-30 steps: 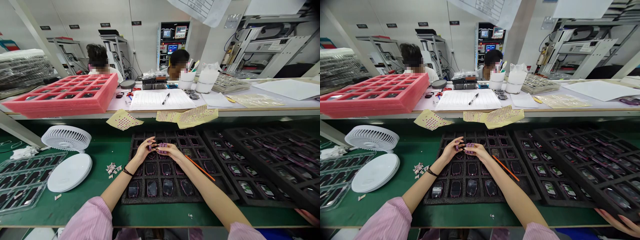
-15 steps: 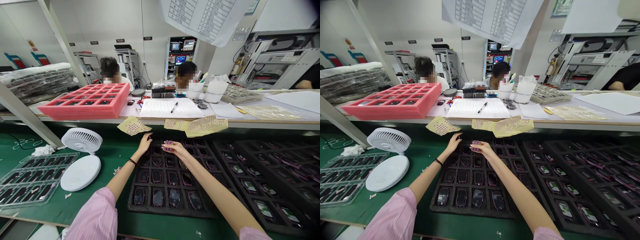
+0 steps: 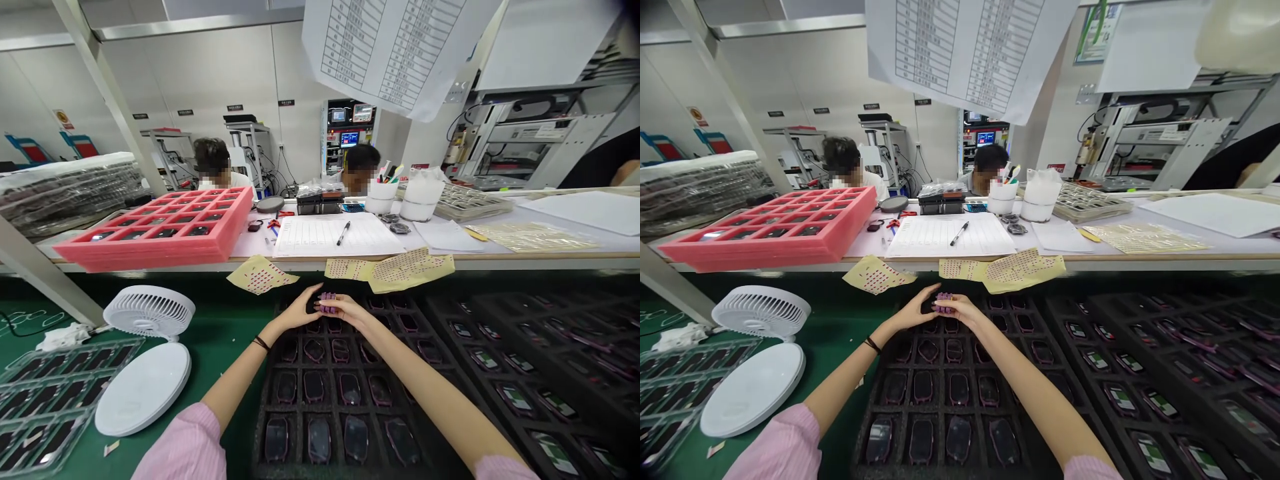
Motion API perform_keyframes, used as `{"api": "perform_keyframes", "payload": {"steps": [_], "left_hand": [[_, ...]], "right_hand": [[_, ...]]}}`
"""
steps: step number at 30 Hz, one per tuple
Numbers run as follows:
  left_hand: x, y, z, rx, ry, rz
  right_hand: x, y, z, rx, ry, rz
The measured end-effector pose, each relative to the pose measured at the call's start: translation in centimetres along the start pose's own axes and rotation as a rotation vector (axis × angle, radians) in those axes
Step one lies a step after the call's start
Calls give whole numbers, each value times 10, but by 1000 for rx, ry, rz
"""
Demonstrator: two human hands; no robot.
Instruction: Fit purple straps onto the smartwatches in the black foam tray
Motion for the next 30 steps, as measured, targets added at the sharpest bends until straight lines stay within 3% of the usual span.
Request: {"api": "perform_keyframes", "payload": {"steps": [3,8,14,18,24,30], "left_hand": [[-9,9,-13,51,-93,-34],[-28,2,-20,-61,-21,3],[-52,-17,-27,-160,-2,78],[-49,-19,-18,-186,-1,100],[-16,-23,12,-208,34,132],[5,-36,10,-187,16,186]], "right_hand": [[4,-2,5,35,-14,14],[11,-6,26,142,75,62],[1,-6,64,430,394,131],[-16,-2,72,686,520,193],[-18,13,63,1028,500,235],[10,27,51,1267,343,345]]}}
Point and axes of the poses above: each hand's wrist, its own x-axis away from the middle knuckle, its own z-axis out of the back of the hand, y = z × x, the point moved 1 cm from there along -x, towards the middle knuckle, and after that the axes turned 13 degrees about x, right-handed, at the moved point
